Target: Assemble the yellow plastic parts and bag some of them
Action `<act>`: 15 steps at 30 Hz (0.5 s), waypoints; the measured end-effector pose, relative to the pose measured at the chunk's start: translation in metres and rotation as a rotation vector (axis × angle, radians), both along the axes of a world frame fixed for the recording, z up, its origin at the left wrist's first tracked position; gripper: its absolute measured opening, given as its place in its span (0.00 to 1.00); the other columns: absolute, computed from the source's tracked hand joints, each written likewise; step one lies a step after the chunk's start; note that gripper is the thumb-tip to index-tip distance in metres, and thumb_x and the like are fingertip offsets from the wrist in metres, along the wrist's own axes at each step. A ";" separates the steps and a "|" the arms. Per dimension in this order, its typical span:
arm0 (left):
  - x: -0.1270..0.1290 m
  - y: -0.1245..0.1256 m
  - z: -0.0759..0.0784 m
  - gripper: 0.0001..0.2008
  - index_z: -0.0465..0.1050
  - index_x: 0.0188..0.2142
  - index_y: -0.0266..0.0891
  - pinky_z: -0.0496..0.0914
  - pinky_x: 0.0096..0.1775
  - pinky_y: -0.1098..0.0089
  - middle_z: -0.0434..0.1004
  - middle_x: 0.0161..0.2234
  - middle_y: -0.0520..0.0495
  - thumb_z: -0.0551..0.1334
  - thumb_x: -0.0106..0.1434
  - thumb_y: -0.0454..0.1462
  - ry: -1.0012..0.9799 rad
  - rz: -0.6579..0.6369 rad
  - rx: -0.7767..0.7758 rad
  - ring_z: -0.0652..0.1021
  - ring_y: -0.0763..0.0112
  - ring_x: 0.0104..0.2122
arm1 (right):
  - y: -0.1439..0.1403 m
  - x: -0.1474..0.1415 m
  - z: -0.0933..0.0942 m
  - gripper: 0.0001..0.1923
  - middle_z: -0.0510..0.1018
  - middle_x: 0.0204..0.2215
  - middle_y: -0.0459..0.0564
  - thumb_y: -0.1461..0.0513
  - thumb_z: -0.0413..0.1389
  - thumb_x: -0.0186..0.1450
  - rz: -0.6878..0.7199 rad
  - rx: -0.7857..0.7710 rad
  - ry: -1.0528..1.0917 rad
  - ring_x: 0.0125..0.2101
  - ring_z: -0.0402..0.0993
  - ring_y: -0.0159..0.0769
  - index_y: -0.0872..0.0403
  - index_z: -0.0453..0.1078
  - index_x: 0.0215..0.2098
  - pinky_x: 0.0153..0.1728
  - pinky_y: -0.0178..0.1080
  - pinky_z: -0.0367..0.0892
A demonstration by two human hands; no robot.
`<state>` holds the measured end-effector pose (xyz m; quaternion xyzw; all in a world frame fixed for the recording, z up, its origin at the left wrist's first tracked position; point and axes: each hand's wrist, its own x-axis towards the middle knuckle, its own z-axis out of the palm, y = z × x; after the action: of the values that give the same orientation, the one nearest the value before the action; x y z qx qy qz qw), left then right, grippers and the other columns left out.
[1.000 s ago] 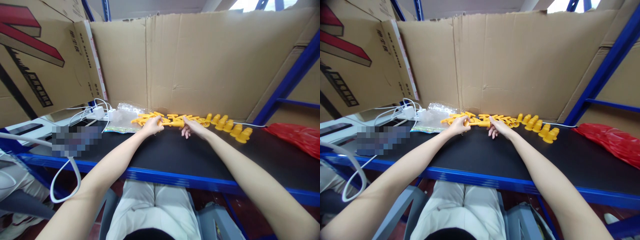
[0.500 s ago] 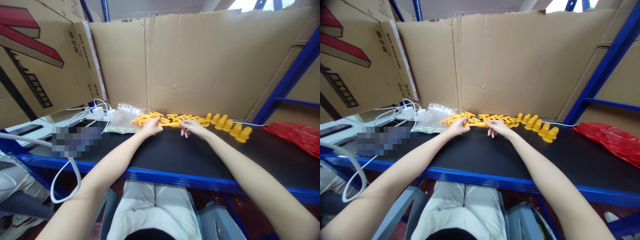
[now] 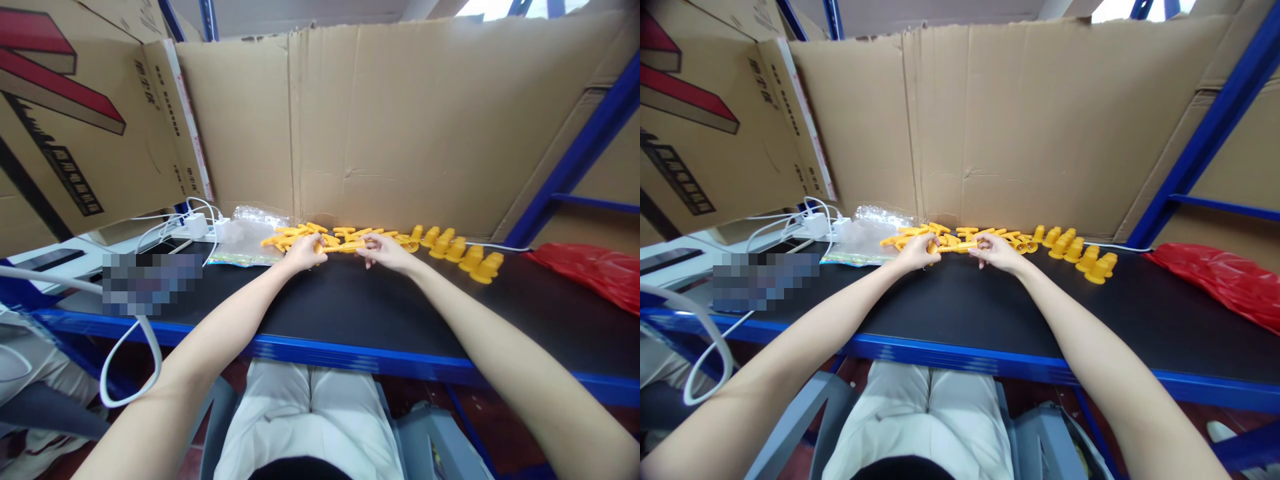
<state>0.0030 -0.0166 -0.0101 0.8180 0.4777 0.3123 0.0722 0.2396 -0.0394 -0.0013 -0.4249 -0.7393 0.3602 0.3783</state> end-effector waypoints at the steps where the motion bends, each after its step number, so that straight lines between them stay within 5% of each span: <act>1: 0.000 0.000 0.000 0.16 0.70 0.39 0.38 0.64 0.33 0.70 0.72 0.28 0.50 0.61 0.48 0.37 0.008 0.000 0.010 0.72 0.67 0.31 | -0.001 -0.001 0.000 0.21 0.77 0.27 0.46 0.50 0.60 0.55 0.002 0.006 -0.014 0.17 0.69 0.27 0.54 0.62 0.38 0.21 0.34 0.65; 15: 0.001 -0.007 0.004 0.14 0.70 0.36 0.39 0.60 0.30 0.72 0.67 0.22 0.53 0.60 0.47 0.36 -0.043 0.000 0.044 0.68 0.71 0.25 | -0.008 -0.005 0.004 0.24 0.78 0.26 0.54 0.43 0.54 0.57 -0.045 -0.061 -0.024 0.15 0.68 0.28 0.57 0.66 0.29 0.20 0.34 0.59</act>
<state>0.0038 -0.0241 -0.0058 0.8126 0.4689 0.3401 0.0643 0.2349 -0.0475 0.0030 -0.4572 -0.7227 0.3689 0.3642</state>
